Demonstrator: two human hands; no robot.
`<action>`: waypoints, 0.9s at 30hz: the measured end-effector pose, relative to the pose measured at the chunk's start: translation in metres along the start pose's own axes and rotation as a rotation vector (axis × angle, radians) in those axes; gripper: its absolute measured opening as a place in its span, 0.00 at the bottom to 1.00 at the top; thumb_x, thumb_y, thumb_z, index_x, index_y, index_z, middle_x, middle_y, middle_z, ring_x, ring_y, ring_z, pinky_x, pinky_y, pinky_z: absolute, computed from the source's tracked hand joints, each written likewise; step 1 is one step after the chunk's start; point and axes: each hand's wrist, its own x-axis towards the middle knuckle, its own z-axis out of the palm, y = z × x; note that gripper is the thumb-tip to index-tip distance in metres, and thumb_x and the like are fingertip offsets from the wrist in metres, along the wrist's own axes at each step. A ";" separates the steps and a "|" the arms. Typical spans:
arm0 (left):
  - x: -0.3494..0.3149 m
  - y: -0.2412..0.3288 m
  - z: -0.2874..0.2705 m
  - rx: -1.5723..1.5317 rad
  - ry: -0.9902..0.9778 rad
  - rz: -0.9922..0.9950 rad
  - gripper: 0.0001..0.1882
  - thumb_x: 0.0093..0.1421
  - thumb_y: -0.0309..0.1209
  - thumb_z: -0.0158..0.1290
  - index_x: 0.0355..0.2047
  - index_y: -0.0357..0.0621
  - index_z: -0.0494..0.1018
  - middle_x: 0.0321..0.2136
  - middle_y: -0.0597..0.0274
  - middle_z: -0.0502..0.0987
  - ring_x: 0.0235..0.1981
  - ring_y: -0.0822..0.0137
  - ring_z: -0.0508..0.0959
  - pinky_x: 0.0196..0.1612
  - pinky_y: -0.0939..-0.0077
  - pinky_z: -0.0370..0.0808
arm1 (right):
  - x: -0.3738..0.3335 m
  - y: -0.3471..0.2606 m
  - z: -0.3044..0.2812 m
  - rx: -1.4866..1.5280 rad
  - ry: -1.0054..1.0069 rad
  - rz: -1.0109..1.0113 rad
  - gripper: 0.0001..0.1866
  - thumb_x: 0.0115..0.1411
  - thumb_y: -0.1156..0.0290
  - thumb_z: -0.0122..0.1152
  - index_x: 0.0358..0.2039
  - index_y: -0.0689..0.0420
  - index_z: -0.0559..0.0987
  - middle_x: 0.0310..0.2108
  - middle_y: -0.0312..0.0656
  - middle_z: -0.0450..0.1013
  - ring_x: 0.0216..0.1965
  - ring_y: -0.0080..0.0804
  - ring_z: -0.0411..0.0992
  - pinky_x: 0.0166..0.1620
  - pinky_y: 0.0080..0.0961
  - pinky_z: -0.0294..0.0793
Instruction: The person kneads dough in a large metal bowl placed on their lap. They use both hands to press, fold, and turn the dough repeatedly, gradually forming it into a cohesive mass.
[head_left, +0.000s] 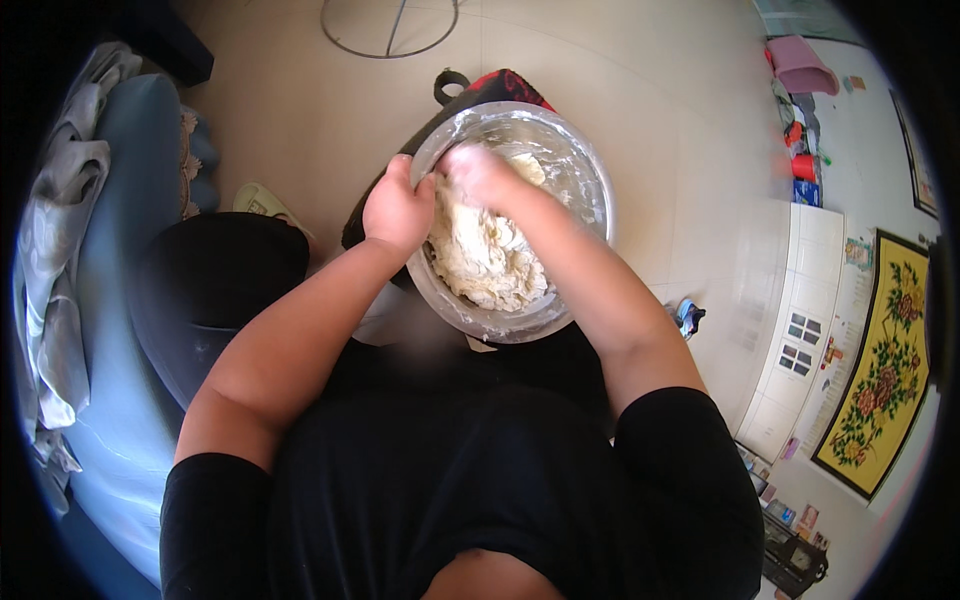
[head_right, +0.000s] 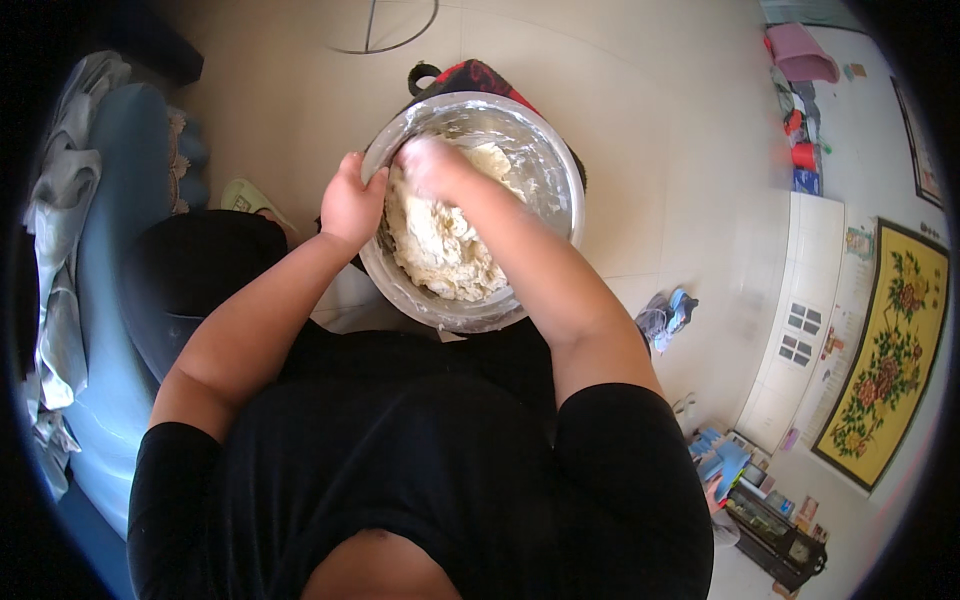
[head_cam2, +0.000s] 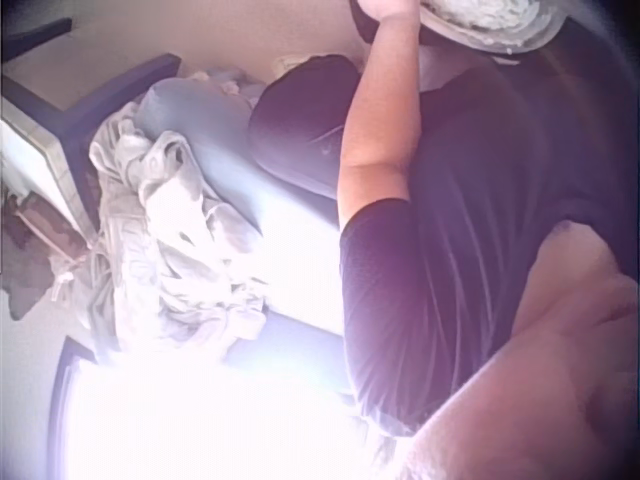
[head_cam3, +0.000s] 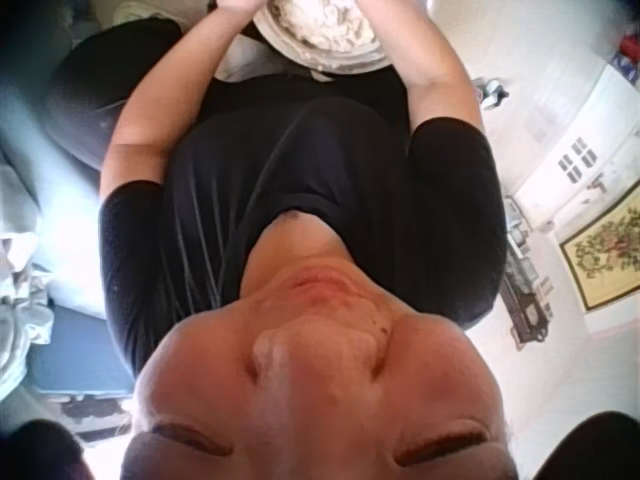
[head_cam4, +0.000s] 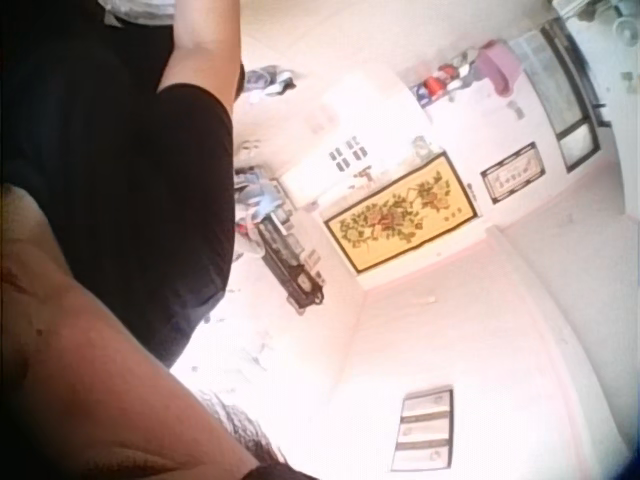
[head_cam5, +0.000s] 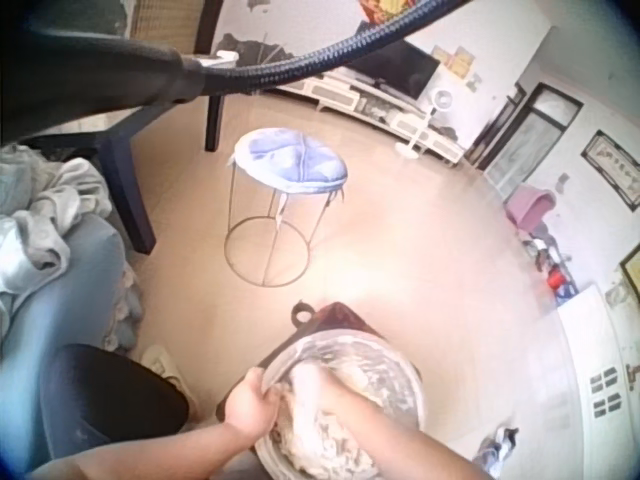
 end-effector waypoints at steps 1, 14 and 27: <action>0.000 0.000 0.001 -0.046 -0.013 0.023 0.23 0.55 0.38 0.48 0.46 0.35 0.64 0.35 0.42 0.74 0.38 0.48 0.74 0.42 0.62 0.70 | 0.005 0.037 0.000 0.480 0.344 -0.118 0.09 0.53 0.74 0.48 0.32 0.63 0.76 0.34 0.47 0.75 0.34 0.34 0.72 0.41 0.29 0.72; -0.001 0.005 -0.001 0.111 0.004 0.072 0.18 0.62 0.41 0.37 0.43 0.41 0.65 0.30 0.46 0.75 0.34 0.47 0.74 0.38 0.58 0.70 | -0.002 0.001 -0.004 -0.231 0.454 -0.127 0.07 0.47 0.75 0.50 0.26 0.59 0.77 0.28 0.50 0.74 0.30 0.45 0.73 0.34 0.35 0.72; 0.001 0.005 -0.004 0.135 -0.025 0.073 0.18 0.61 0.41 0.37 0.44 0.42 0.65 0.29 0.47 0.76 0.33 0.48 0.75 0.38 0.58 0.71 | -0.008 0.001 0.002 0.328 0.564 -0.070 0.07 0.50 0.77 0.52 0.28 0.59 0.78 0.27 0.40 0.75 0.29 0.26 0.72 0.35 0.22 0.71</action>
